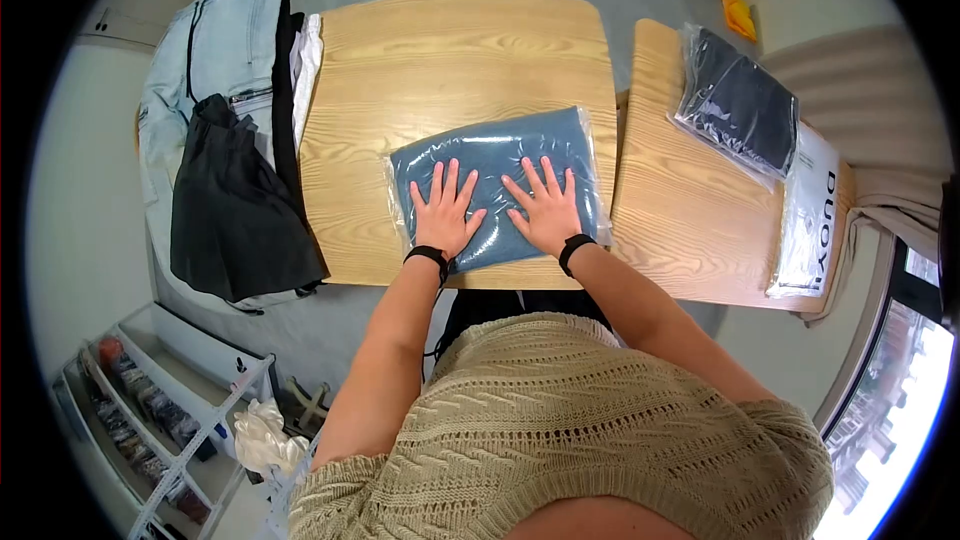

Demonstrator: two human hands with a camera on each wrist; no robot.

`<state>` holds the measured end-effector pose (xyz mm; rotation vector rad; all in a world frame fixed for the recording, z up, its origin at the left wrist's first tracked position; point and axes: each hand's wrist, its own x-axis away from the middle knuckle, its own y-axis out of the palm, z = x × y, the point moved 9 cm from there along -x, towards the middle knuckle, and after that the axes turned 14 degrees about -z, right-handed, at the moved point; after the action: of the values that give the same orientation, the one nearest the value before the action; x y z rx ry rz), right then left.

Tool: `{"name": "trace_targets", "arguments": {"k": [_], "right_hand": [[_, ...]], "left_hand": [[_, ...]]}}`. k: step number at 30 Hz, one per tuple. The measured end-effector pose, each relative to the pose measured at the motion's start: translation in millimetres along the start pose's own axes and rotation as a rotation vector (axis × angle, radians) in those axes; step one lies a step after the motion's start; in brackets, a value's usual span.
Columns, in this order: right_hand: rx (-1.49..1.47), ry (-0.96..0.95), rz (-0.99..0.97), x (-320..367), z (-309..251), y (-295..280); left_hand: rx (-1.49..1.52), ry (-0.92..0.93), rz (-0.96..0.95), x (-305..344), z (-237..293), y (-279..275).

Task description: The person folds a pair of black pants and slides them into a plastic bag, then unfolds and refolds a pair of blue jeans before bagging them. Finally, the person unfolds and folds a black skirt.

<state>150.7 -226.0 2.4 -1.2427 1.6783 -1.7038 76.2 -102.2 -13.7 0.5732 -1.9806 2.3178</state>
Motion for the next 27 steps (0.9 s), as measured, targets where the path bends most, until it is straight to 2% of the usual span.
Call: {"name": "trace_targets", "arguments": {"k": [8, 16, 18, 21, 22, 24, 25, 27], "right_hand": [[-0.037, 0.002, -0.018, -6.4, 2.9, 4.2], [-0.032, -0.033, 0.064, 0.5, 2.2, -6.9], [-0.166, -0.03, 0.019, 7.3, 15.3, -9.0], [-0.277, 0.214, 0.25, 37.3, 72.6, -32.9], [-0.281, 0.211, 0.247, 40.5, 83.5, -27.6], [-0.544, 0.431, 0.356, 54.5, 126.2, -10.1], [-0.545, 0.431, 0.354, 55.7, 132.8, -5.4], [-0.859, 0.659, 0.05, 56.9, 152.8, 38.6]], "left_hand": [[0.021, 0.007, -0.097, -7.7, -2.1, 8.0], [0.067, 0.063, -0.025, -0.4, -4.1, 3.4], [0.098, 0.09, -0.023, 5.7, -14.3, -6.4], [0.454, -0.07, 0.225, 42.8, -68.1, -45.6], [0.567, -0.153, 0.256, 54.7, -93.1, -31.9], [0.77, -0.41, 0.188, 75.6, -133.2, 9.4], [0.77, -0.411, 0.187, 81.6, -136.6, 15.2], [1.364, -0.644, -0.207, 93.6, -133.6, 63.9]]}}
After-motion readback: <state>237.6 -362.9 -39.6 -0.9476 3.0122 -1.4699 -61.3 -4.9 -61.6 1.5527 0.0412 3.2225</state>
